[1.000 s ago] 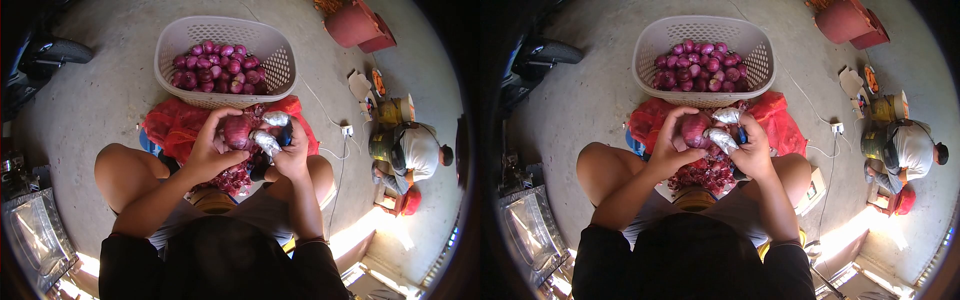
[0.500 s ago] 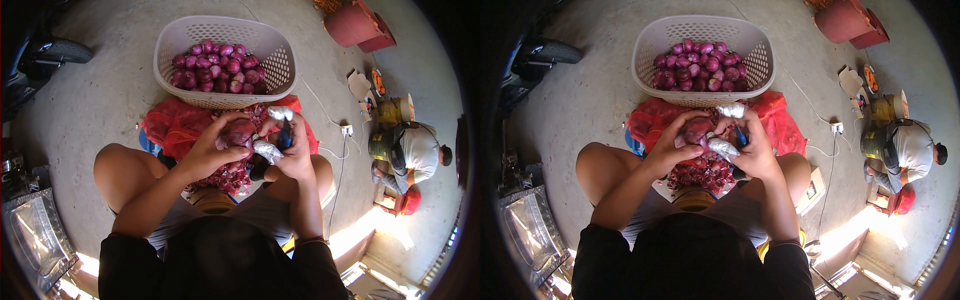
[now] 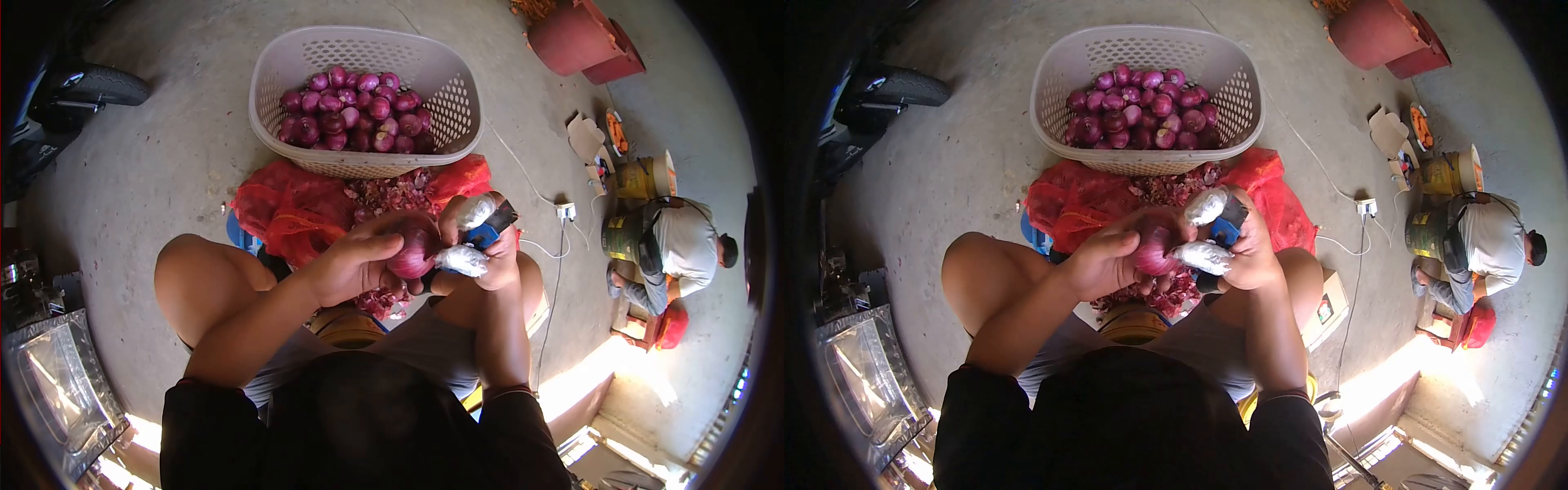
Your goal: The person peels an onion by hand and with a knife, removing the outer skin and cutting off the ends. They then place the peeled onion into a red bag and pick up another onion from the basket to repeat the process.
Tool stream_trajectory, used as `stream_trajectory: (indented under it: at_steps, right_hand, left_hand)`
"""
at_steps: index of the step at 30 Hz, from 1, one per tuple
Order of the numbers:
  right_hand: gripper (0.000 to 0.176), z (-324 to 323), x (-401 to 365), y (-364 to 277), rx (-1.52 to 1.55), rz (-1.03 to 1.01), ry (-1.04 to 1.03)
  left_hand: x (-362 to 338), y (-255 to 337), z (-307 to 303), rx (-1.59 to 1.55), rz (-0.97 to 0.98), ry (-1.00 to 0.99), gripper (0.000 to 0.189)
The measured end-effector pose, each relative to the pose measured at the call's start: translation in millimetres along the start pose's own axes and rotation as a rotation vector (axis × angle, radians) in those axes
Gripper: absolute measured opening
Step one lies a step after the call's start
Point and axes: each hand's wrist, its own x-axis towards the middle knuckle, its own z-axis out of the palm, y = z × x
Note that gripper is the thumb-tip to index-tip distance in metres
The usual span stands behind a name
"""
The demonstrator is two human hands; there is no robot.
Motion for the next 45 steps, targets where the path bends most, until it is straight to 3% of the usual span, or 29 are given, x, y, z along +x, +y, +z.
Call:
stream_trajectory:
  at_steps: [2, 3, 4, 6, 8, 10, 11, 20, 26, 37, 45]
  right_hand:
    - [0.056, 2.2, -5.1, 0.0, -0.134, 0.061, 0.160]
    - [0.062, 4.4, -7.2, -2.6, -0.122, 0.126, 0.185]
    - [0.057, 0.4, -3.3, -7.9, -0.191, 0.219, 0.137]
    - [0.055, 2.5, 4.5, -16.8, -0.009, 0.282, 0.070]
    - [0.057, 10.8, 1.8, -13.8, -0.037, 0.418, 0.105]
    - [0.060, 21.5, -2.0, -0.6, -0.249, 0.409, 0.122]
    - [0.060, 26.5, -1.0, 2.7, -0.188, 0.398, 0.139]
    - [0.050, 34.7, 4.5, 5.0, -0.037, 0.452, 0.163]
    - [0.042, 42.0, 4.2, 10.6, 0.002, 0.382, 0.167]
    - [0.030, 38.4, -3.0, 22.1, -0.073, 0.311, 0.231]
    - [0.031, 44.5, 0.4, 24.8, -0.190, 0.138, 0.259]
  left_hand:
    - [2.1, -1.4, 0.6, 0.213, 0.191, 0.103, 0.055]
    - [3.5, -2.3, -0.7, 0.383, 0.341, 0.168, 0.057]
    - [4.5, -2.3, -1.3, 0.554, 0.490, 0.233, 0.059]
    - [3.4, 3.8, -1.0, 0.643, 0.621, 0.304, 0.066]
    - [5.5, 7.7, -5.5, 0.678, 0.751, 0.307, 0.068]
    - [3.9, 8.7, -4.0, 0.718, 0.790, 0.303, 0.069]
    - [3.9, 8.8, -3.2, 0.737, 0.808, 0.301, 0.069]
    - [5.8, 2.3, -8.3, 0.924, 0.904, 0.212, 0.070]
    - [5.4, -1.4, -9.1, 0.801, 0.931, 0.139, 0.065]
    - [-1.0, -1.5, -3.8, 0.713, 0.782, 0.156, 0.069]
    - [0.4, 7.3, 2.8, 0.666, 0.719, 0.196, 0.071]
